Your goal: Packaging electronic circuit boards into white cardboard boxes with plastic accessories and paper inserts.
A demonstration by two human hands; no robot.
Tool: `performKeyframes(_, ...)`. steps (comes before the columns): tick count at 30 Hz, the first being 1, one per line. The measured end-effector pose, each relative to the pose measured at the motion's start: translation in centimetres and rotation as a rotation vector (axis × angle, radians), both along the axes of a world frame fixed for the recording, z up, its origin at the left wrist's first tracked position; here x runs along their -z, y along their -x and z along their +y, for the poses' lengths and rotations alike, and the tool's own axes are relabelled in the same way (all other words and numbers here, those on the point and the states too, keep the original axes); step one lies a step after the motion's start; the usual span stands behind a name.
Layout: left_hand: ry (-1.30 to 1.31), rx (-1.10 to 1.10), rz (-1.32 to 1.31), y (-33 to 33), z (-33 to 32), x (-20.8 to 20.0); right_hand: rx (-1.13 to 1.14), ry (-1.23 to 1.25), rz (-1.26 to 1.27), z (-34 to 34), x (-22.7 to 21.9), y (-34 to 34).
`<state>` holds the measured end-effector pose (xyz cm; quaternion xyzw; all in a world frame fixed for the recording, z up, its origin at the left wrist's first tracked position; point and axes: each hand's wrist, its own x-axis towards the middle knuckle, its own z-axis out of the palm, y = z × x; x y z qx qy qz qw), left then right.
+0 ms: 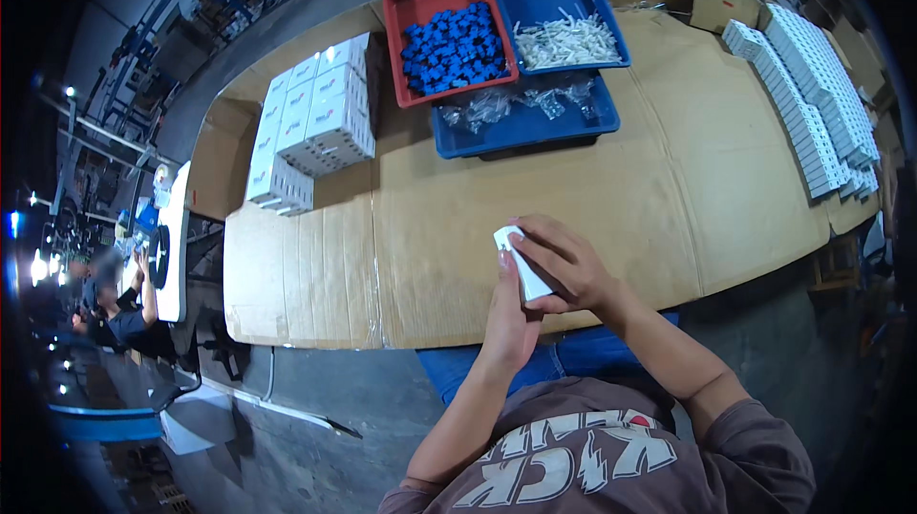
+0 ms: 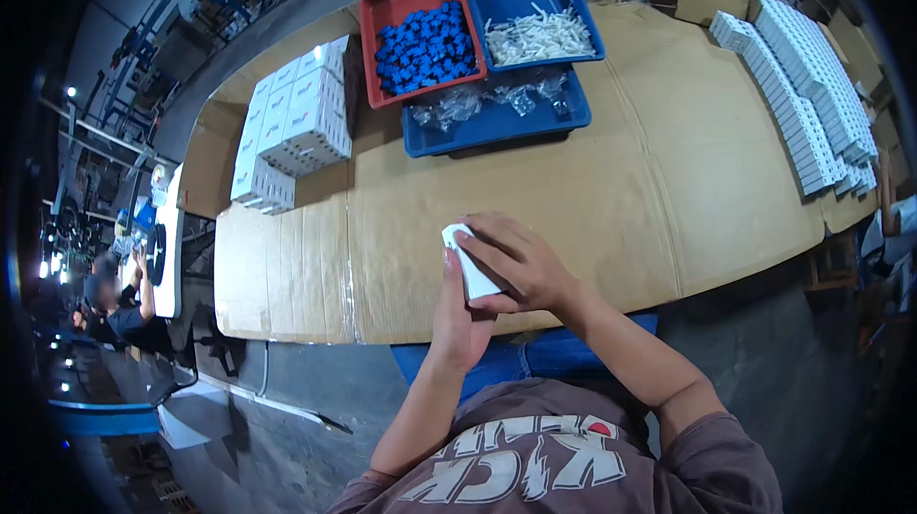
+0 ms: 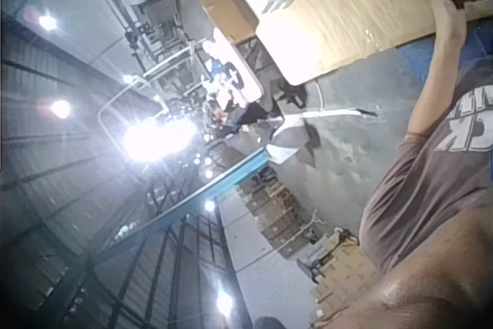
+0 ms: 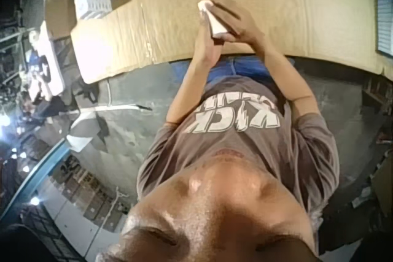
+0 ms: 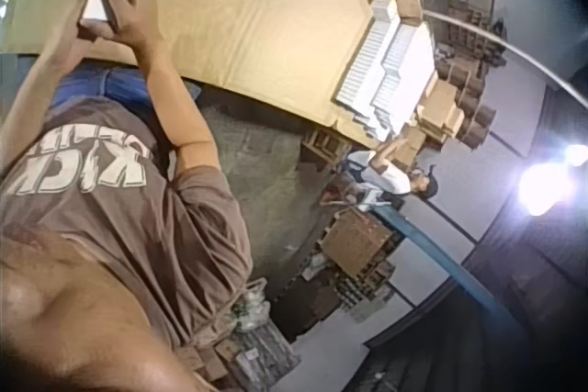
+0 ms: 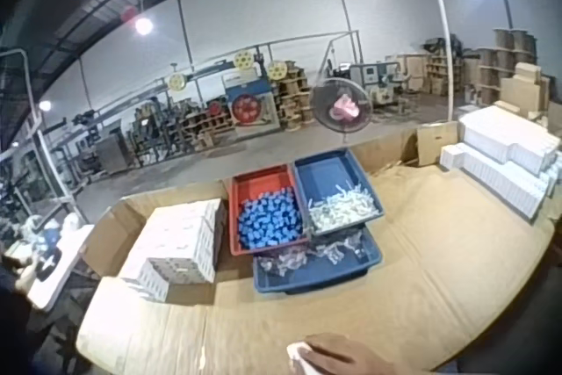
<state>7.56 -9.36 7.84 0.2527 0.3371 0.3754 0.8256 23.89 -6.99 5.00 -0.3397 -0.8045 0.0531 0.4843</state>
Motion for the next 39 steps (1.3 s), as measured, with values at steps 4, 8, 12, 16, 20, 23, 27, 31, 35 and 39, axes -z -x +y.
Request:
performKeyframes(4, -0.028, -0.008, 0.052, -0.4, -0.5, 0.0, -0.001, -0.035, -0.001, -0.6, 0.2, -0.2)
performKeyframes(8, -0.002, -0.033, 0.1, -1.3, -1.2, -0.3, -0.01, -0.029, 0.039, -1.2, 0.8, -0.7)
performKeyframes(12, -0.002, 0.002, 0.014, -0.8, -0.8, 0.8, -0.024, 0.063, 0.07, -1.6, 0.9, -1.0)
performKeyframes(16, 0.056, -0.002, 0.0, -0.8, -1.0, 0.3, -0.044, 0.125, 0.135, -2.2, 1.0, -0.8)
performKeyframes(20, 0.021, -0.04, -0.017, -0.8, -1.5, -0.7, -0.045, 0.186, 0.073, -2.7, 0.8, -0.6)
performKeyframes(23, 0.041, -0.049, -0.068, 0.2, -1.5, -0.7, -0.041, 0.243, 0.085, -3.2, 1.3, 0.1)
performKeyframes(27, -0.007, -0.008, -0.028, 1.0, -2.0, -0.2, -0.02, 0.189, 0.047, -3.0, 1.6, 0.3)
performKeyframes(31, -0.324, 0.095, 0.03, 2.0, -2.3, 2.6, 0.054, 0.334, 0.308, -3.4, 1.1, 1.6)
performKeyframes(35, -0.367, 0.011, 0.263, 1.0, -2.4, 4.4, -0.043, 0.511, 0.663, -4.3, 1.7, 3.9)
performKeyframes(39, -0.327, -0.104, 0.286, 1.0, -1.9, 6.7, -0.052, 0.596, 0.8, -4.4, 0.8, 4.6)
